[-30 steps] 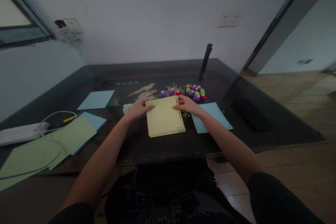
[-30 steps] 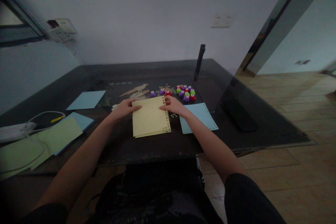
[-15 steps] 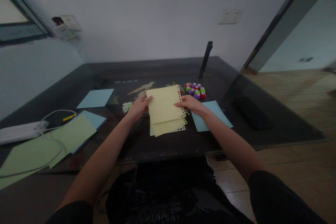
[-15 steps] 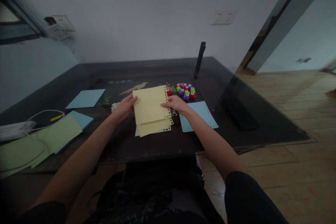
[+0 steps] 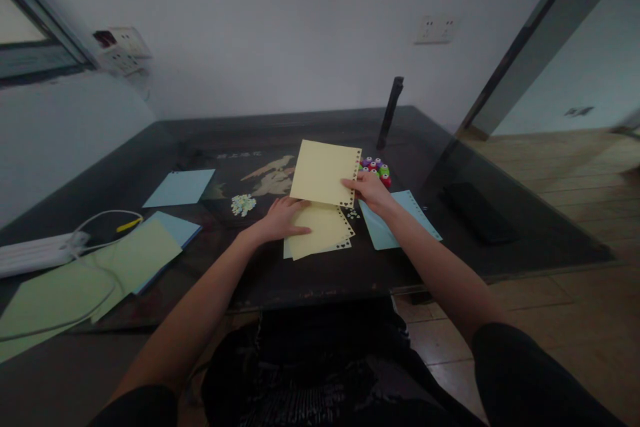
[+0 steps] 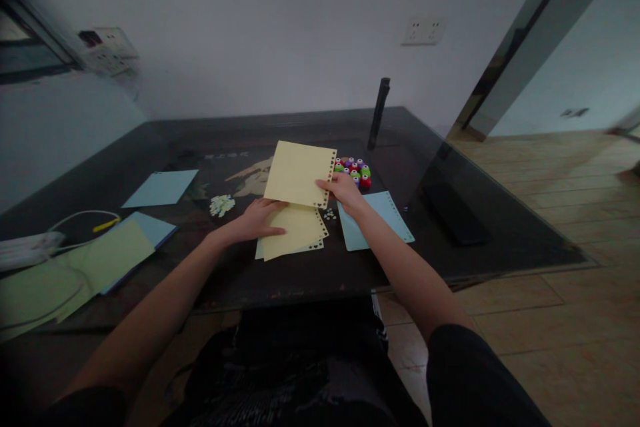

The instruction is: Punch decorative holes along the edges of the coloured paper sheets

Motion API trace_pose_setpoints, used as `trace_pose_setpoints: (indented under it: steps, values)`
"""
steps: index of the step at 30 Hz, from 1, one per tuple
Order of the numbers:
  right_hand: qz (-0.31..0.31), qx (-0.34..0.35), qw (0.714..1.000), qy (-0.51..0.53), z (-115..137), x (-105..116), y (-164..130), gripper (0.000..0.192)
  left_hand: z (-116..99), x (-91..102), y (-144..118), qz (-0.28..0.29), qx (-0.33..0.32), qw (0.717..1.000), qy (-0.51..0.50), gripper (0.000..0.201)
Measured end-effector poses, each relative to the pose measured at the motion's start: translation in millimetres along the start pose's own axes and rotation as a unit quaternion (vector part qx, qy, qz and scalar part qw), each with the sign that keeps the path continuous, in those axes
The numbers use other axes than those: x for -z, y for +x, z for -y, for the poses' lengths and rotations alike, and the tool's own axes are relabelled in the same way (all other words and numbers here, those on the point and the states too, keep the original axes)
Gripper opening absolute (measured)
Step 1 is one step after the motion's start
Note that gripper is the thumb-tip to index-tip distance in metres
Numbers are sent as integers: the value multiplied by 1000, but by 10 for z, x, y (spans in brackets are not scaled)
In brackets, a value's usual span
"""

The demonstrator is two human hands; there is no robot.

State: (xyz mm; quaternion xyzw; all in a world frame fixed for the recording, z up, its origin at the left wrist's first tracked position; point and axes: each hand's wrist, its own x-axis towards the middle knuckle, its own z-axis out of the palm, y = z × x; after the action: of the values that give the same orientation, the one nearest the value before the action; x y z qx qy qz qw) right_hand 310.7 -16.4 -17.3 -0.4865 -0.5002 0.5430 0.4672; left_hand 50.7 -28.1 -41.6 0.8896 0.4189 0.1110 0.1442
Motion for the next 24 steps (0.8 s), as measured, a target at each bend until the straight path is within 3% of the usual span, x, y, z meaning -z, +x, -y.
trace_pose_setpoints:
  steps: [9,15,17,21,24]
  values:
    - [-7,14,1000,3,-45,32,47,21,-8,141,-19,38,-4,999,-5,72]
    - [-10,32,999,16,-55,41,60,27,-16,226,-18,-13,-8,994,-111,64]
    - [-7,42,999,19,-46,32,52,30,-22,259,-1,-47,15,982,-185,53]
    - [-6,60,998,9,-11,-2,21,32,-52,299,31,-92,68,927,-357,36]
    - [11,76,997,-2,36,-29,-21,33,-74,296,36,-122,109,901,-402,27]
